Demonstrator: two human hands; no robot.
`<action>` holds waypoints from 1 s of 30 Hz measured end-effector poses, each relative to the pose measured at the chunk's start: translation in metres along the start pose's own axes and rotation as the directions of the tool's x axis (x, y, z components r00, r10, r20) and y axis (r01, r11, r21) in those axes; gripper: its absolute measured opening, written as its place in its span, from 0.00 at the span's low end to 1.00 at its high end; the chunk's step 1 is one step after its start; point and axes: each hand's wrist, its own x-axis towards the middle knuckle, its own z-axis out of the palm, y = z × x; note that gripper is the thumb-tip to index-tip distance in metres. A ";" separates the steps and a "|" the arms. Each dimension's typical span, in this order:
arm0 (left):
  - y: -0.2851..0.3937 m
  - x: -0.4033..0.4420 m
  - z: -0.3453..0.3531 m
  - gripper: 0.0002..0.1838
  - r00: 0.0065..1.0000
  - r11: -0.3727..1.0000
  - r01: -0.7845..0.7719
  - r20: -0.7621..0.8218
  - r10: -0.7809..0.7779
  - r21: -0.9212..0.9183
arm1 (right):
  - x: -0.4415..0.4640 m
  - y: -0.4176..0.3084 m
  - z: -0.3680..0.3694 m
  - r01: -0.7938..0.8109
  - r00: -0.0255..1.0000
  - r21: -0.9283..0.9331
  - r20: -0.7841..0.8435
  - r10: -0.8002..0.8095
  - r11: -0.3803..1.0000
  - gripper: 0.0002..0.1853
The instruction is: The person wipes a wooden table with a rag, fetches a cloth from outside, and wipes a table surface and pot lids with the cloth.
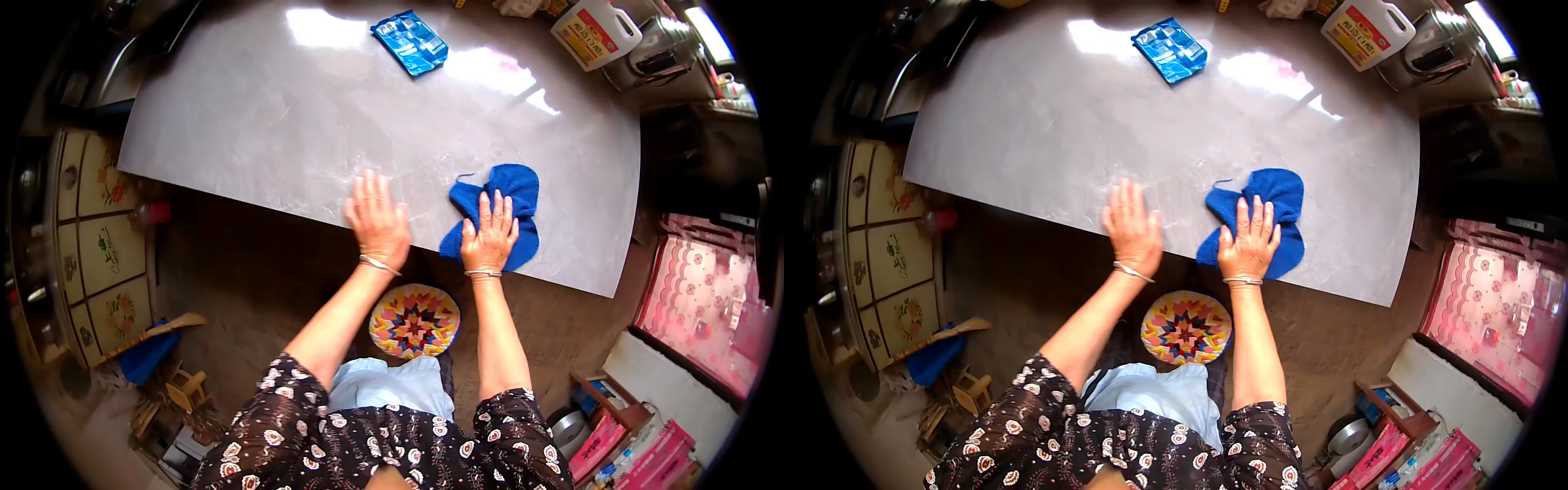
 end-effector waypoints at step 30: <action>-0.212 0.137 -0.052 0.29 0.997 0.935 -0.021 -0.057 0.044 0.355 | 0.026 -0.026 0.031 -0.291 0.957 -0.211 -0.057 0.286 0.933 0.33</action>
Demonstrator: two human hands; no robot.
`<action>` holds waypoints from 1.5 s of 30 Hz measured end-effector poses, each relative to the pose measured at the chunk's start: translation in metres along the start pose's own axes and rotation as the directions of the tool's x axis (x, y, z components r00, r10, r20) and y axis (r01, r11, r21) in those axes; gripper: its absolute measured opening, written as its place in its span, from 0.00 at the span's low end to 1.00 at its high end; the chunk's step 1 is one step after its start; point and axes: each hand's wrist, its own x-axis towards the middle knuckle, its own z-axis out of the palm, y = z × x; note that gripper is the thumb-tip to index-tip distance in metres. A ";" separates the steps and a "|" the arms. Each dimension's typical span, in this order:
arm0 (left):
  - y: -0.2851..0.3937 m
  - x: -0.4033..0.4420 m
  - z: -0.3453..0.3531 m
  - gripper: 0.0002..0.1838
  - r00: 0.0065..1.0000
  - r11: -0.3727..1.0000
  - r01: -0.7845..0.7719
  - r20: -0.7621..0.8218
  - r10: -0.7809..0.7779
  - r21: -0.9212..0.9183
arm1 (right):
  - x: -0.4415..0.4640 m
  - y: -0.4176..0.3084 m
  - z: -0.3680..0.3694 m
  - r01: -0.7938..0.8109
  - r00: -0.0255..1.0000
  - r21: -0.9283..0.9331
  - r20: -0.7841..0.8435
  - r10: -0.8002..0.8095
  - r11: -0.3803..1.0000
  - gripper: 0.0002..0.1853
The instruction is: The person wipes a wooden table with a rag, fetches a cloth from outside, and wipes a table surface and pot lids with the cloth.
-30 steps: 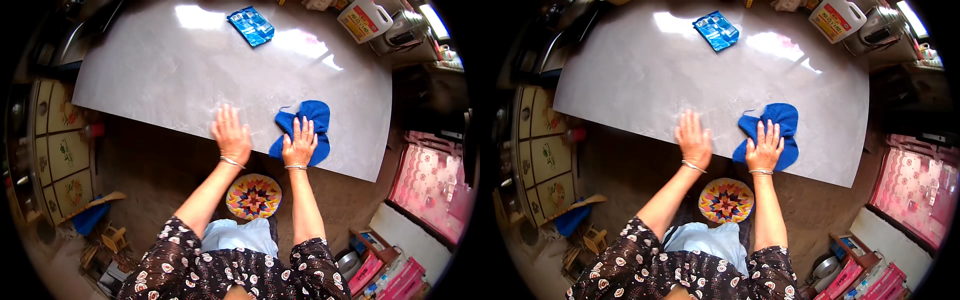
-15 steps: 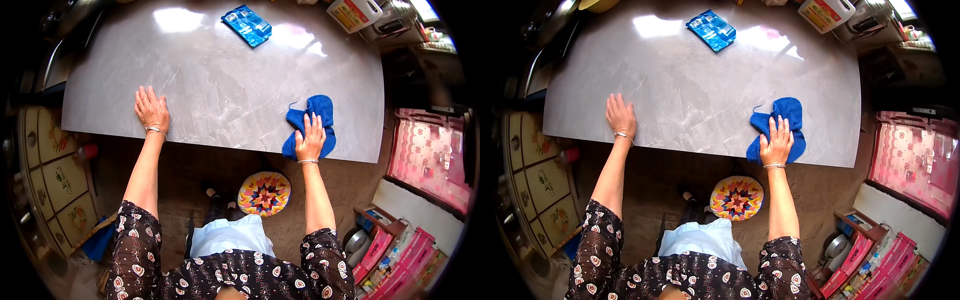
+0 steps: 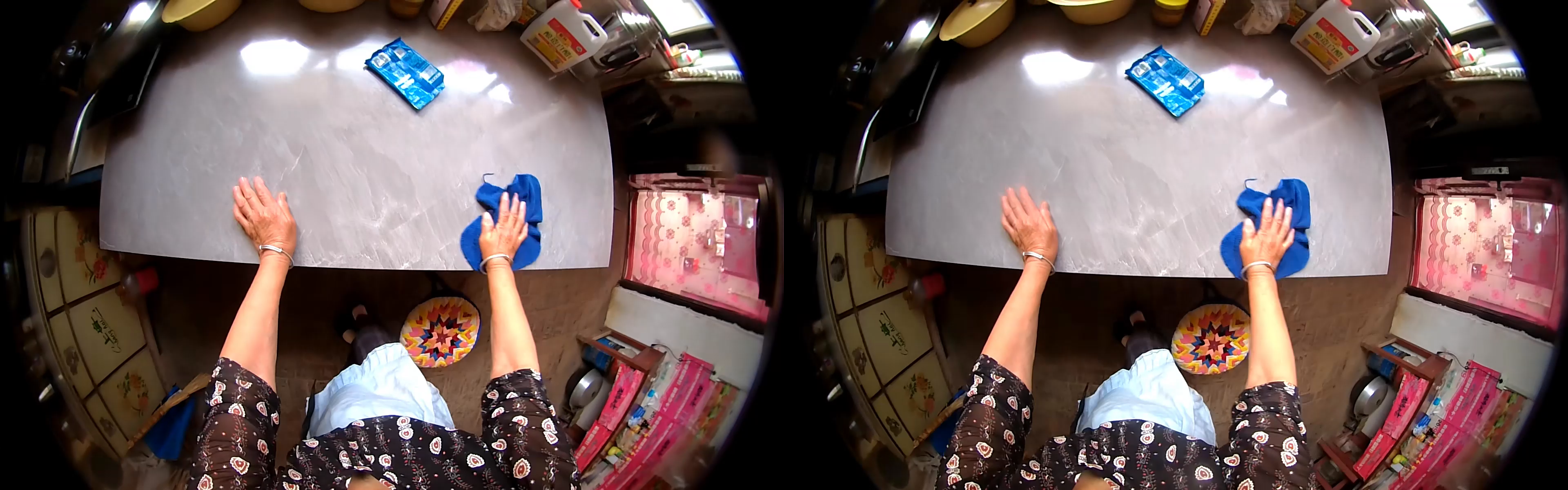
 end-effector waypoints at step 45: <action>0.013 0.025 -0.024 0.29 0.976 0.999 0.020 0.217 -0.011 -0.037 | 0.388 -0.166 0.093 0.082 0.996 0.219 -0.061 -0.070 0.972 0.29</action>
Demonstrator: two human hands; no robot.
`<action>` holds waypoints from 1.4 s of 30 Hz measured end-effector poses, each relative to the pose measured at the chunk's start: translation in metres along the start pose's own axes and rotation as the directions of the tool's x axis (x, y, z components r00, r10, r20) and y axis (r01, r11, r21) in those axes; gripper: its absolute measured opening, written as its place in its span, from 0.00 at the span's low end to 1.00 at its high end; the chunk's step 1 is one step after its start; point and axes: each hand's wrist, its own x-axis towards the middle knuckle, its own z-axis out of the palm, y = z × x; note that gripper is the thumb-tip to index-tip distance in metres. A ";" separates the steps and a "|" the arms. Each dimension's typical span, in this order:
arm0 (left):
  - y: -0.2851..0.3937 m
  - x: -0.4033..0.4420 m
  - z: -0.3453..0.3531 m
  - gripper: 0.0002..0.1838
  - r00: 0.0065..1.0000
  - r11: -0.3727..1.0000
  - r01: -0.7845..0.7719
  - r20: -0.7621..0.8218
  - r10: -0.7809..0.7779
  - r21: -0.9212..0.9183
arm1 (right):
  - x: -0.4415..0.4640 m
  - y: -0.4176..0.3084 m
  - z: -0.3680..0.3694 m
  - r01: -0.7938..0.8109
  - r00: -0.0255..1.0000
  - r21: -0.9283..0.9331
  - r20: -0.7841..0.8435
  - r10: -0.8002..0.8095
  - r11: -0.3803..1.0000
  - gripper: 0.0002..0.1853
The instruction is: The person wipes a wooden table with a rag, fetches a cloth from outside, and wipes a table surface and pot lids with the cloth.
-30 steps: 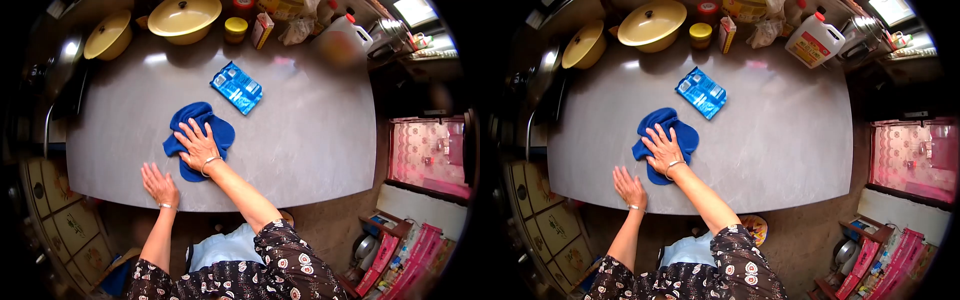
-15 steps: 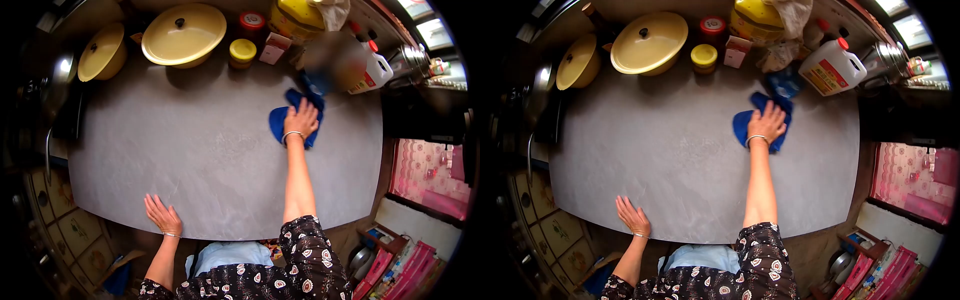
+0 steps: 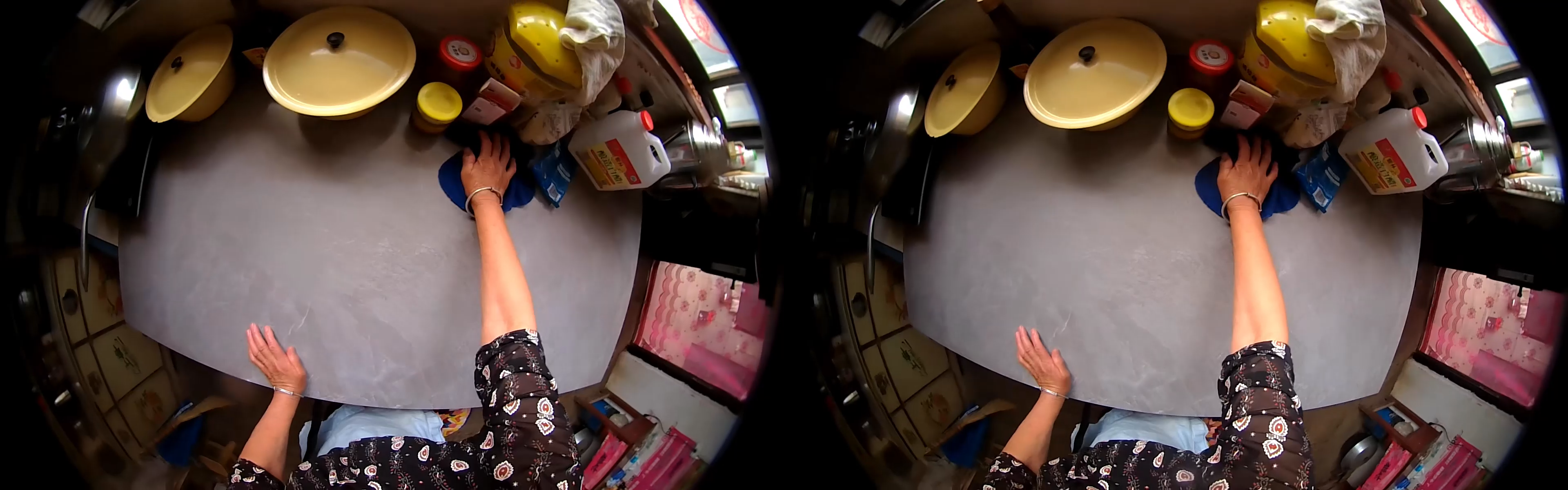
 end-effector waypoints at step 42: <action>-0.007 0.000 0.001 0.34 0.997 0.998 0.028 0.068 -0.024 -0.057 | 0.061 -0.157 0.046 0.143 0.983 0.007 0.115 -0.143 0.990 0.28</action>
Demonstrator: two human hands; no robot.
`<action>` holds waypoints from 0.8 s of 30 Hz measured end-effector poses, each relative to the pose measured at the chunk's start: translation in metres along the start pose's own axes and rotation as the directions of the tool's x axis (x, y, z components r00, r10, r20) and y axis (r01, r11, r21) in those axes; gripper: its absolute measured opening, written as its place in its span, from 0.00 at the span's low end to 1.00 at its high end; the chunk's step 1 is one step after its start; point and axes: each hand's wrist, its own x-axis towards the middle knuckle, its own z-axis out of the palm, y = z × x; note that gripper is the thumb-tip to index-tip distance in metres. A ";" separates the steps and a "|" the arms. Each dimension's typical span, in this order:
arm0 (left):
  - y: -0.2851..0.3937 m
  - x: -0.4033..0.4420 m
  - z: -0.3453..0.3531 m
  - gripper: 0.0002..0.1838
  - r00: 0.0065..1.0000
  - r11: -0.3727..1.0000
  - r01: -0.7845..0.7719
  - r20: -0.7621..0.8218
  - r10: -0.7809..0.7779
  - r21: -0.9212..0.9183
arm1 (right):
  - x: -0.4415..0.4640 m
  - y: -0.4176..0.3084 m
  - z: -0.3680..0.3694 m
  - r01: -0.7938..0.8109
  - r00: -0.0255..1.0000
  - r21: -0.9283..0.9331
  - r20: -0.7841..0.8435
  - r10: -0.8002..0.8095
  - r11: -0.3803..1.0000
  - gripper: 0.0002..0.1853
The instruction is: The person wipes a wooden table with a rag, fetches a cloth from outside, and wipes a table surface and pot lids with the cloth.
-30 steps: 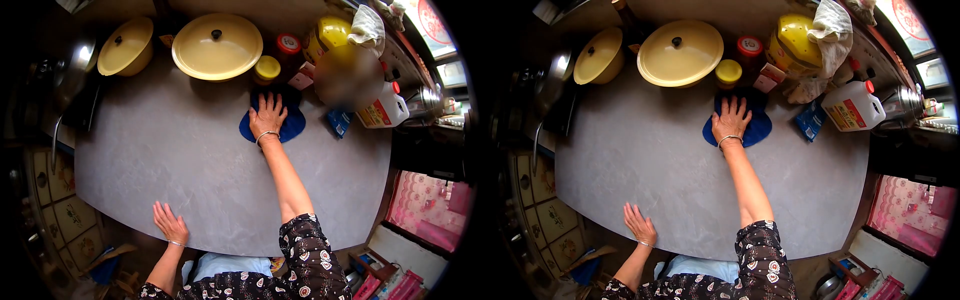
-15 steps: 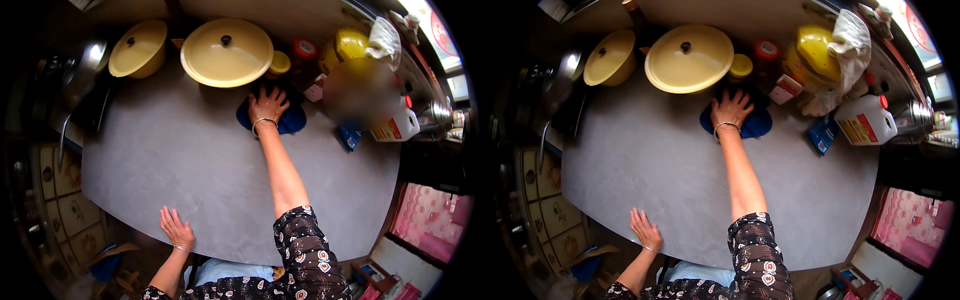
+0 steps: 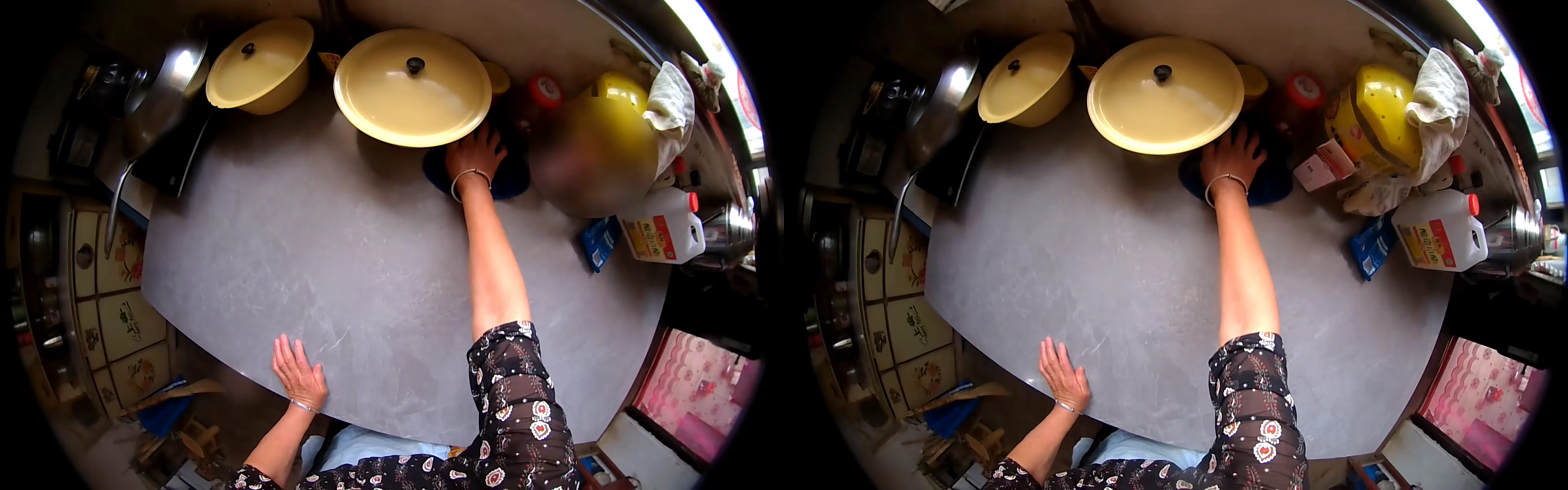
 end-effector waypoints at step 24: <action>0.005 0.005 -0.001 0.31 1.000 1.000 0.007 -0.016 -0.007 0.023 | -0.008 0.052 0.003 0.052 0.995 -0.004 -0.087 -0.052 0.999 0.30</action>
